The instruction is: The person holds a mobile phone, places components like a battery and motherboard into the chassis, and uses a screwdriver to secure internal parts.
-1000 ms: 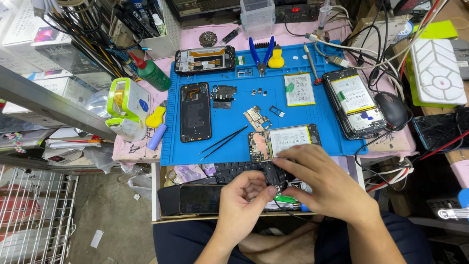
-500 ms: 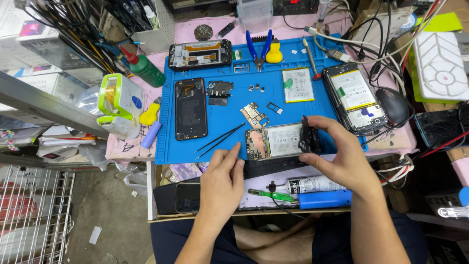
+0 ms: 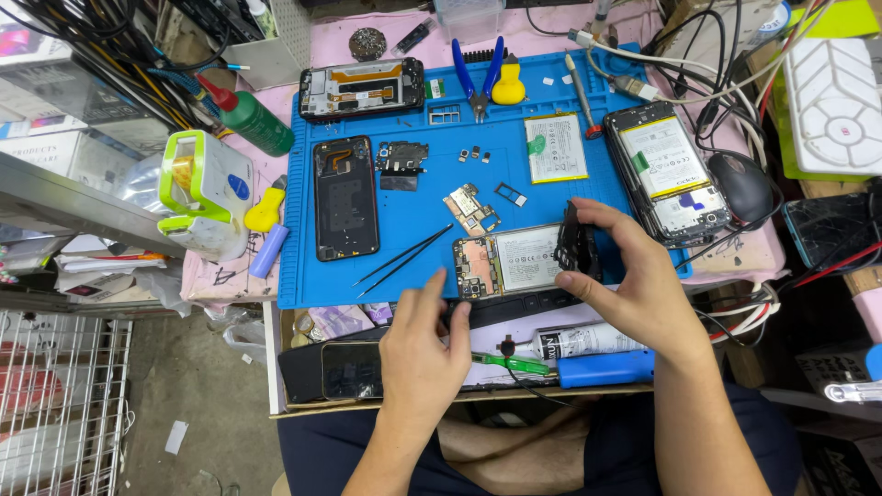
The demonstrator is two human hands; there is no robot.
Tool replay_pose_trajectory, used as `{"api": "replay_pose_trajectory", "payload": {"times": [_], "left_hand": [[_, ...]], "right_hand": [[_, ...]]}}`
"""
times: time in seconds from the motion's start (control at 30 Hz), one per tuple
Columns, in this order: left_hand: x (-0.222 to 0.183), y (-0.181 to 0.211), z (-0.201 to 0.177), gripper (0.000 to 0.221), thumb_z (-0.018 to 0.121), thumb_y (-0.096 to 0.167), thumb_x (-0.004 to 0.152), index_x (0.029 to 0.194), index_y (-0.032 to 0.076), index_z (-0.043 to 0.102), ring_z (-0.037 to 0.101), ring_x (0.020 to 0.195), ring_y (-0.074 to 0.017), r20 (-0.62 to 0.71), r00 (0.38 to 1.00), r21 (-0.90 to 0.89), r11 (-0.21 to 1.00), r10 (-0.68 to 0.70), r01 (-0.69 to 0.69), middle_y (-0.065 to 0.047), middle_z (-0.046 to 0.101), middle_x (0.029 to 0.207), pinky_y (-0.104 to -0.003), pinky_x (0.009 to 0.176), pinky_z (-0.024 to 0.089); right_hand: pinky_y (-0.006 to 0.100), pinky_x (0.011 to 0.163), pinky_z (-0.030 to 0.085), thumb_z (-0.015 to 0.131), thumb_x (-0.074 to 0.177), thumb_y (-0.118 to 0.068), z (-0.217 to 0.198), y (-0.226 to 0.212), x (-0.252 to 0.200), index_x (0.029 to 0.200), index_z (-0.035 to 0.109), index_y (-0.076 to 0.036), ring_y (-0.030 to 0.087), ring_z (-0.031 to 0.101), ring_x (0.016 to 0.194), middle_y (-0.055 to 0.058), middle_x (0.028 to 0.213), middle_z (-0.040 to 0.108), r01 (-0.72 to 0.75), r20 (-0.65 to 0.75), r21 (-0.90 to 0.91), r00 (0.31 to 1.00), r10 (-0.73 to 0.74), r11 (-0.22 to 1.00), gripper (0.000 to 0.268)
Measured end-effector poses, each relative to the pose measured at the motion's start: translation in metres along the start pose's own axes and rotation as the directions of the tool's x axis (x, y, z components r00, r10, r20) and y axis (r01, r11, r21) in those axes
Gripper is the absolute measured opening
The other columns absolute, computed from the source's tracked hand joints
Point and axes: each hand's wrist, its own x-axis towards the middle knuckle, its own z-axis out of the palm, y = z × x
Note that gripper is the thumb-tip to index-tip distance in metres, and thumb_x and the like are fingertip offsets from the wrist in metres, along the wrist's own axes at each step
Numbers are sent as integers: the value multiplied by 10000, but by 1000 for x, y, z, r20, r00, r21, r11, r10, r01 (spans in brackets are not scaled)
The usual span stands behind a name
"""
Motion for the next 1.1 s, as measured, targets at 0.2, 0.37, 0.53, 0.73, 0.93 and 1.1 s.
{"api": "replay_pose_trajectory", "payload": {"times": [0.2,0.37,0.53,0.73,0.93,1.1], "left_hand": [[-19,-1,28,402,710,181,898,1233,-25,624,776,870,-217,507,799,-586,550,-322,594,-201,781,1025,-319,757,635],[-20,-2,68,351,673,180,955,1196,-71,631,753,996,-269,528,815,-801,177,-239,571,-195,750,1126,-352,892,619],[-17,2,86,363,652,222,989,1149,-104,663,761,956,-280,516,809,-829,75,-281,554,-218,756,1061,-371,877,624],[-14,7,85,358,639,241,992,1067,-107,664,780,928,-303,529,773,-802,90,-350,590,-240,766,1027,-391,847,641],[-15,7,74,328,629,223,1003,1096,-88,675,778,913,-280,515,804,-809,142,-297,570,-231,770,1029,-364,817,632],[-32,-9,51,305,644,210,983,1132,-54,673,760,841,-211,498,832,-775,304,-247,554,-161,774,983,-347,772,629]], "right_hand": [[365,1028,496,849,803,-171,4,-5,0,1357,562,19,262,640,1204,167,1279,649,-9,1,-108,1000,10,994,652],[382,998,499,869,755,-176,2,-10,1,1337,569,7,322,636,1164,186,1244,629,100,3,-174,995,-101,980,681],[376,956,513,892,709,-182,-3,-15,-3,1304,609,-19,304,653,1107,155,1191,672,99,30,-176,995,-95,979,679],[366,882,548,908,702,-194,-4,-12,-3,1304,635,-6,267,679,984,140,1089,688,4,-67,-202,998,-18,979,687],[405,904,525,889,748,-169,2,-11,2,1362,606,59,346,634,1049,201,1162,652,118,-170,-437,962,-211,891,714],[425,797,512,882,760,-224,3,-17,5,1321,632,71,347,609,919,182,1014,625,55,-127,-473,983,-130,879,681]]}}
